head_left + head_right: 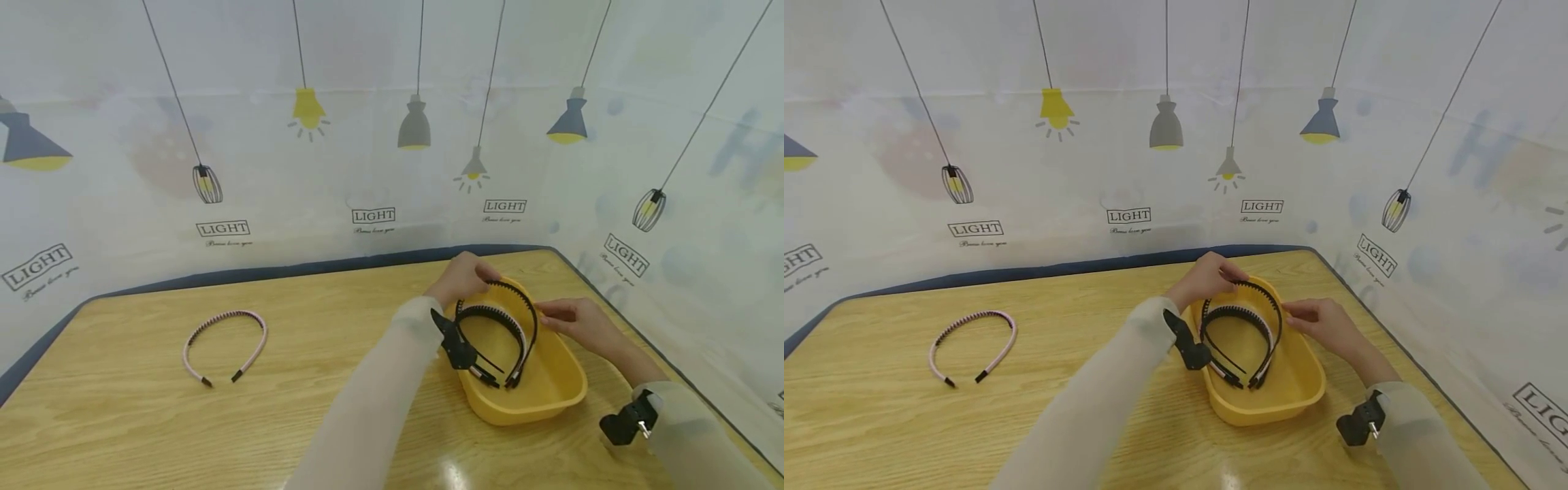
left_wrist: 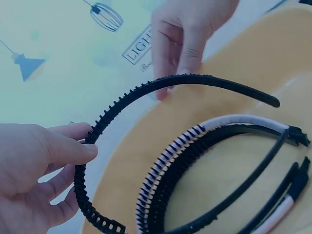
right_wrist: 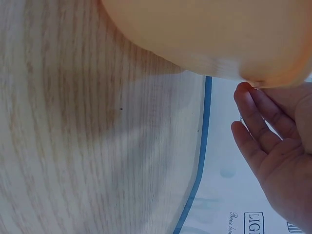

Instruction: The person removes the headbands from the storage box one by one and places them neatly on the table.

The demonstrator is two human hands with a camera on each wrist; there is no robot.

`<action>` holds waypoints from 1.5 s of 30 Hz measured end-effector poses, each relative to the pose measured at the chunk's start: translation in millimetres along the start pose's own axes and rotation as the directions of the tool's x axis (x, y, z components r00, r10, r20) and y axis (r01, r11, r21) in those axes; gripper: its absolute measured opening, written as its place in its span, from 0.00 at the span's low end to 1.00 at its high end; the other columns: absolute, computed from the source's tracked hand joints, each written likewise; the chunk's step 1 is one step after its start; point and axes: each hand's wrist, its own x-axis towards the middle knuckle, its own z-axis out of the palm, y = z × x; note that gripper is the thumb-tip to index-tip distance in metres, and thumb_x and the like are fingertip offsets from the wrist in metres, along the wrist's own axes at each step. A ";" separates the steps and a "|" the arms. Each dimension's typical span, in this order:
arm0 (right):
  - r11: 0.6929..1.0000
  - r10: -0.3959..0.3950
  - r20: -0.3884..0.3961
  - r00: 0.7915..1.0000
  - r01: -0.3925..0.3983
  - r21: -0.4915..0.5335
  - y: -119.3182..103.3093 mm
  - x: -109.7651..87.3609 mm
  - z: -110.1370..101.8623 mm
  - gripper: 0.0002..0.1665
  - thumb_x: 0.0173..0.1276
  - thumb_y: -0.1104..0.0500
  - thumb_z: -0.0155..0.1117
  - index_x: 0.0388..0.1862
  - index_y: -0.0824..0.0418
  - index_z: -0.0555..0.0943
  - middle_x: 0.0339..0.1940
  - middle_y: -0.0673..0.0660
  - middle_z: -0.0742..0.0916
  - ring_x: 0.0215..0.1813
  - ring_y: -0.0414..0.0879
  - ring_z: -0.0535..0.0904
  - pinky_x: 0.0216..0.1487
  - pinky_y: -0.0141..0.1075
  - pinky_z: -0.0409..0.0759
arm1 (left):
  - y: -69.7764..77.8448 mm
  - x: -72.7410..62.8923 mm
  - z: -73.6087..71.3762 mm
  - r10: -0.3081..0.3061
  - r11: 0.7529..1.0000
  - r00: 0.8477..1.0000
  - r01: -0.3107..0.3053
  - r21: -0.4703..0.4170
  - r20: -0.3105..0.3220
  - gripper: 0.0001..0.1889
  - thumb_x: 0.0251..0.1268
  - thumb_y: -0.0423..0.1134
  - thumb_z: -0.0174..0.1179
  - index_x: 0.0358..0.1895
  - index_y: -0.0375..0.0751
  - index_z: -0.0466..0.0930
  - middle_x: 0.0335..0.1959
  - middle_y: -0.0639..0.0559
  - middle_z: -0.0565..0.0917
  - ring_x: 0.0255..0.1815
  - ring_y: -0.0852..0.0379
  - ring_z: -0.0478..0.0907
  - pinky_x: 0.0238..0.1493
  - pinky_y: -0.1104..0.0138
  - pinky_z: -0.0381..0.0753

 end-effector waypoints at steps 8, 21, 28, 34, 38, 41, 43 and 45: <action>1.000 0.008 -0.001 1.000 -0.008 0.000 -1.4 0.6 0.7 0.21 0.66 0.62 0.59 0.54 0.74 0.75 0.49 0.70 0.80 0.45 0.58 0.80 0.36 0.33 0.80 | 6.2 -4.7 -22.0 0.046 0.999 0.999 -0.046 0.010 -0.004 0.13 0.60 0.27 0.58 0.47 0.41 0.83 0.45 0.51 0.83 0.48 0.56 0.76 0.39 0.73 0.76; 1.000 -0.004 0.009 1.000 0.003 0.009 -1.6 -1.4 -0.5 0.21 0.66 0.61 0.58 0.54 0.74 0.75 0.50 0.70 0.80 0.47 0.60 0.79 0.38 0.34 0.80 | 2.0 -13.0 -54.9 0.074 0.996 0.997 -0.074 -0.047 -0.013 0.15 0.61 0.26 0.56 0.50 0.38 0.81 0.49 0.49 0.81 0.49 0.55 0.75 0.43 0.70 0.76; 1.000 0.001 0.013 1.000 -0.001 -0.003 -0.7 -1.5 -1.0 0.22 0.67 0.61 0.58 0.55 0.74 0.75 0.50 0.70 0.79 0.48 0.60 0.78 0.40 0.34 0.80 | -5.4 -20.6 -75.8 0.090 0.996 0.996 -0.090 -0.023 -0.007 0.15 0.61 0.26 0.56 0.51 0.36 0.80 0.49 0.47 0.81 0.51 0.52 0.75 0.45 0.69 0.76; 1.000 0.000 0.015 1.000 0.000 -0.001 2.2 -0.4 -0.8 0.22 0.66 0.60 0.58 0.55 0.73 0.75 0.51 0.70 0.80 0.48 0.59 0.78 0.39 0.33 0.80 | -17.8 -30.3 -92.4 0.073 0.997 0.997 -0.074 -0.022 -0.031 0.15 0.61 0.25 0.56 0.50 0.35 0.80 0.48 0.45 0.81 0.51 0.51 0.75 0.46 0.67 0.76; 1.000 -0.007 0.011 1.000 0.007 -0.003 2.6 -0.3 -0.4 0.22 0.66 0.60 0.59 0.54 0.73 0.75 0.50 0.69 0.80 0.48 0.57 0.79 0.39 0.32 0.79 | -28.5 -38.9 -103.2 0.041 0.999 0.998 -0.043 -0.022 -0.051 0.15 0.61 0.25 0.56 0.50 0.36 0.80 0.48 0.45 0.80 0.51 0.50 0.75 0.46 0.66 0.76; 1.000 -0.008 0.009 1.000 0.008 -0.002 1.9 -1.0 -0.6 0.22 0.66 0.60 0.59 0.54 0.73 0.75 0.50 0.69 0.80 0.47 0.56 0.79 0.39 0.31 0.79 | -34.8 -46.8 -110.6 0.023 0.999 0.998 -0.025 -0.027 -0.057 0.15 0.61 0.24 0.55 0.51 0.35 0.79 0.50 0.44 0.80 0.52 0.48 0.74 0.47 0.64 0.76; 1.000 -0.007 0.011 1.000 0.007 -0.002 1.5 -0.8 -0.5 0.22 0.66 0.60 0.59 0.55 0.73 0.75 0.50 0.69 0.80 0.48 0.55 0.79 0.39 0.32 0.79 | -39.7 -52.0 -115.3 0.016 0.999 0.998 -0.017 -0.027 -0.059 0.16 0.61 0.24 0.55 0.51 0.34 0.79 0.50 0.44 0.80 0.53 0.48 0.74 0.48 0.63 0.75; 1.000 -0.004 0.014 1.000 0.004 -0.004 1.1 -0.3 -0.3 0.22 0.66 0.60 0.59 0.55 0.73 0.75 0.51 0.69 0.80 0.48 0.56 0.79 0.39 0.32 0.79 | -45.7 -56.9 -119.8 0.009 1.000 0.998 -0.010 -0.024 -0.064 0.16 0.60 0.24 0.55 0.51 0.34 0.79 0.50 0.43 0.80 0.52 0.47 0.74 0.48 0.63 0.75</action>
